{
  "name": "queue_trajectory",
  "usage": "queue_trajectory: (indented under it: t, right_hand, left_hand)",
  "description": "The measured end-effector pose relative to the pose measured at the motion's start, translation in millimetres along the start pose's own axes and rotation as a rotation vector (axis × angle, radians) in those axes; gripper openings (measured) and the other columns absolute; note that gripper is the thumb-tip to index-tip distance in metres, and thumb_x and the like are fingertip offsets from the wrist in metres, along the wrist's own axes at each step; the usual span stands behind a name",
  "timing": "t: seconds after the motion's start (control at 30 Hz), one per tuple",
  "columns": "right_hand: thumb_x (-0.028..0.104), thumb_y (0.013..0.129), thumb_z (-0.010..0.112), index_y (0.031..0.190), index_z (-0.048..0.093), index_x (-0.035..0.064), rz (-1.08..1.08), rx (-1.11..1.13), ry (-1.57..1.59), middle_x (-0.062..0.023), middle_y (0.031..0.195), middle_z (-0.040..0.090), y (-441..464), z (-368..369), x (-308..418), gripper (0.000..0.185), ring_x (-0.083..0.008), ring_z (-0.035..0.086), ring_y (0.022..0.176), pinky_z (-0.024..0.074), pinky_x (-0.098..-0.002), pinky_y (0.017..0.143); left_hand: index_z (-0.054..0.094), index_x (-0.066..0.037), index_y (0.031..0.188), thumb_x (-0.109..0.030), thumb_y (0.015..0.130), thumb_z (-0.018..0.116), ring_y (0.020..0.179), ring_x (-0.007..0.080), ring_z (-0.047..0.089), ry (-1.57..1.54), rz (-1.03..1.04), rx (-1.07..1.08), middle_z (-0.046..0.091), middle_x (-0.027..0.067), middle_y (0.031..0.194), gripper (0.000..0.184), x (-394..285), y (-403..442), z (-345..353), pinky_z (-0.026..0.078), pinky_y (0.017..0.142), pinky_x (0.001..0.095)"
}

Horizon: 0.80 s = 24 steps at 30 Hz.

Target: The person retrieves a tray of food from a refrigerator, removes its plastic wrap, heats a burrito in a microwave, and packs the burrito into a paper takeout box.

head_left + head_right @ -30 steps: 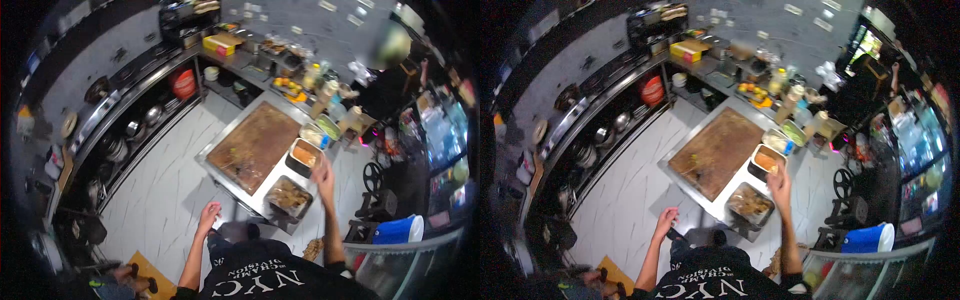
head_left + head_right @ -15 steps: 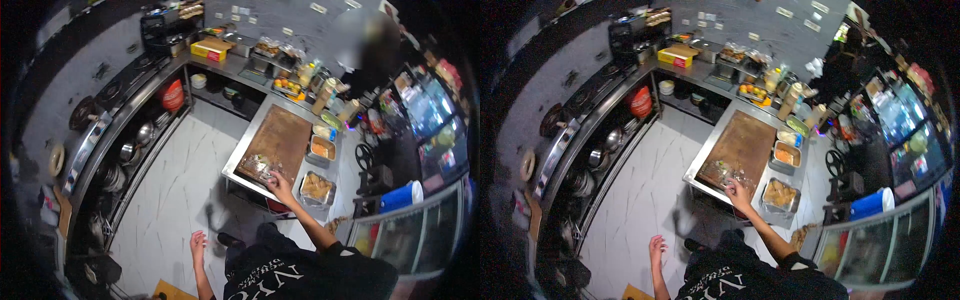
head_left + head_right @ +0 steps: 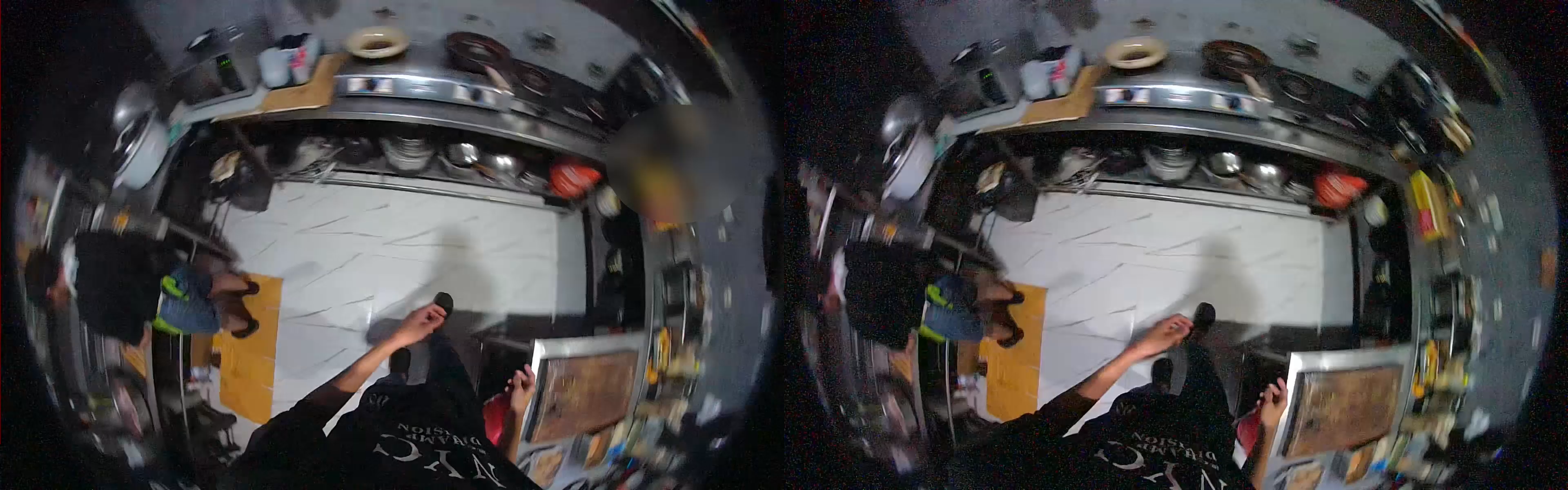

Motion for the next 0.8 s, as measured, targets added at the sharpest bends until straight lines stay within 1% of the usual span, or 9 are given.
queue_trajectory:
  t: [0.23, 0.33, 0.4, 0.57, 0.63, 0.67, 0.7, 0.77, 0.8]
  right_hand:
    - [0.022, 0.092, 0.063, 0.121, 0.057, 0.0029, -0.151, 0.268, -0.109, -0.0002, 0.082, 0.061, 161.2, 78.5, -5.3, 0.035, -0.0068, 0.053, 0.061, 0.0415, -0.0234, 0.049]
    - [0.026, 0.093, 0.062, 0.119, 0.058, 0.0032, 0.05, 0.549, -0.119, -0.0027, 0.085, 0.064, 229.6, 107.6, 6.7, 0.035, -0.0099, 0.057, 0.06, 0.0453, -0.0231, 0.051]
    - [0.021, 0.091, 0.059, 0.124, 0.054, 0.002, 0.111, 0.669, -0.191, -0.0059, 0.083, 0.066, 280.0, 133.0, 0.5, 0.038, -0.0118, 0.062, 0.064, 0.0483, -0.0253, 0.052]
    - [0.016, 0.086, 0.061, 0.118, 0.058, 0.0065, -0.099, 1.065, -0.911, -0.0084, 0.082, 0.07, 379.1, 208.7, 5.8, 0.034, -0.0142, 0.066, 0.06, 0.0524, -0.0292, 0.051]
    - [0.014, 0.083, 0.063, 0.114, 0.06, 0.009, -0.598, 1.198, -0.685, -0.0079, 0.079, 0.07, 421.7, 246.0, 0.4, 0.031, -0.014, 0.065, 0.057, 0.0518, -0.0289, 0.049]
    - [0.015, 0.084, 0.062, 0.114, 0.06, 0.01, -0.117, 0.994, -0.852, -0.0083, 0.079, 0.07, 433.0, 273.8, 4.2, 0.031, -0.0138, 0.066, 0.057, 0.0512, -0.0283, 0.047]
    - [0.013, 0.085, 0.06, 0.115, 0.059, 0.011, -0.349, 0.982, -0.886, -0.0079, 0.08, 0.07, 428.8, 310.9, 27.4, 0.031, -0.0145, 0.066, 0.058, 0.0508, -0.0279, 0.046]
    - [0.008, 0.085, 0.059, 0.117, 0.058, 0.0096, -0.282, 0.932, -0.833, -0.0079, 0.086, 0.069, 429.1, 375.2, 47.2, 0.032, -0.0162, 0.067, 0.063, 0.0514, -0.0283, 0.047]
    - [0.007, 0.085, 0.06, 0.117, 0.058, 0.0091, -0.285, 0.932, -0.815, -0.0076, 0.089, 0.069, 419.6, 407.6, 64.2, 0.032, -0.0167, 0.067, 0.066, 0.0517, -0.0285, 0.048]
  left_hand:
    - [0.059, -0.006, 0.11, -0.028, 0.091, 0.061, 0.088, 0.0186, 0.062, 0.296, 0.002, -0.211, 0.065, 0.0083, 0.095, 0.028, 10.1, 21.8, -82.4, 0.049, 0.078, 0.033]
    - [0.062, -0.006, 0.101, -0.028, 0.09, 0.061, 0.082, 0.0236, 0.064, 0.445, 0.022, -0.422, 0.066, 0.0106, 0.087, 0.025, 69.6, 12.8, -144.9, 0.05, 0.075, 0.0348]
    - [0.064, -0.009, 0.101, -0.036, 0.084, 0.063, 0.084, 0.0278, 0.066, 0.403, -0.468, -0.48, 0.07, 0.014, 0.092, 0.032, 104.7, -11.8, -187.0, 0.051, 0.077, 0.0364]
    - [0.064, -0.007, 0.097, -0.03, 0.085, 0.063, 0.055, 0.0204, 0.065, 0.285, -0.457, -0.855, 0.066, 0.0086, 0.071, 0.026, 176.9, -95.8, -228.4, 0.054, 0.056, 0.0329]
    - [0.062, -0.008, 0.093, -0.032, 0.086, 0.063, 0.05, 0.0161, 0.061, -0.087, -0.625, -0.952, 0.062, 0.0074, 0.064, 0.026, 173.2, -111.5, -226.0, 0.052, 0.048, 0.0319]
    - [0.061, -0.008, 0.091, -0.032, 0.085, 0.066, 0.048, 0.0167, 0.06, -0.154, -0.518, -1.002, 0.062, 0.006, 0.063, 0.025, 173.5, -116.1, -223.9, 0.05, 0.045, 0.0307]
    - [0.062, -0.009, 0.093, -0.029, 0.084, 0.068, 0.049, 0.0165, 0.06, -0.202, -0.661, -0.977, 0.062, 0.0055, 0.064, 0.022, 169.5, -115.4, -226.6, 0.051, 0.045, 0.0308]
    - [0.064, -0.012, 0.095, -0.029, 0.084, 0.068, 0.051, 0.0163, 0.061, -0.72, -0.094, -0.842, 0.062, 0.005, 0.065, 0.021, 190.7, -110.7, -230.8, 0.051, 0.045, 0.0311]
    - [0.064, -0.014, 0.097, -0.029, 0.084, 0.068, 0.051, 0.0161, 0.062, -0.56, -0.357, -0.793, 0.062, 0.0048, 0.066, 0.02, 195.5, -106.3, -243.0, 0.051, 0.045, 0.0308]
Point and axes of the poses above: each hand's wrist, its own y-axis towards the middle knuckle, its own z-axis out of the palm, x = y × z, the point moved 3 cm from there along y, towards the middle knuckle
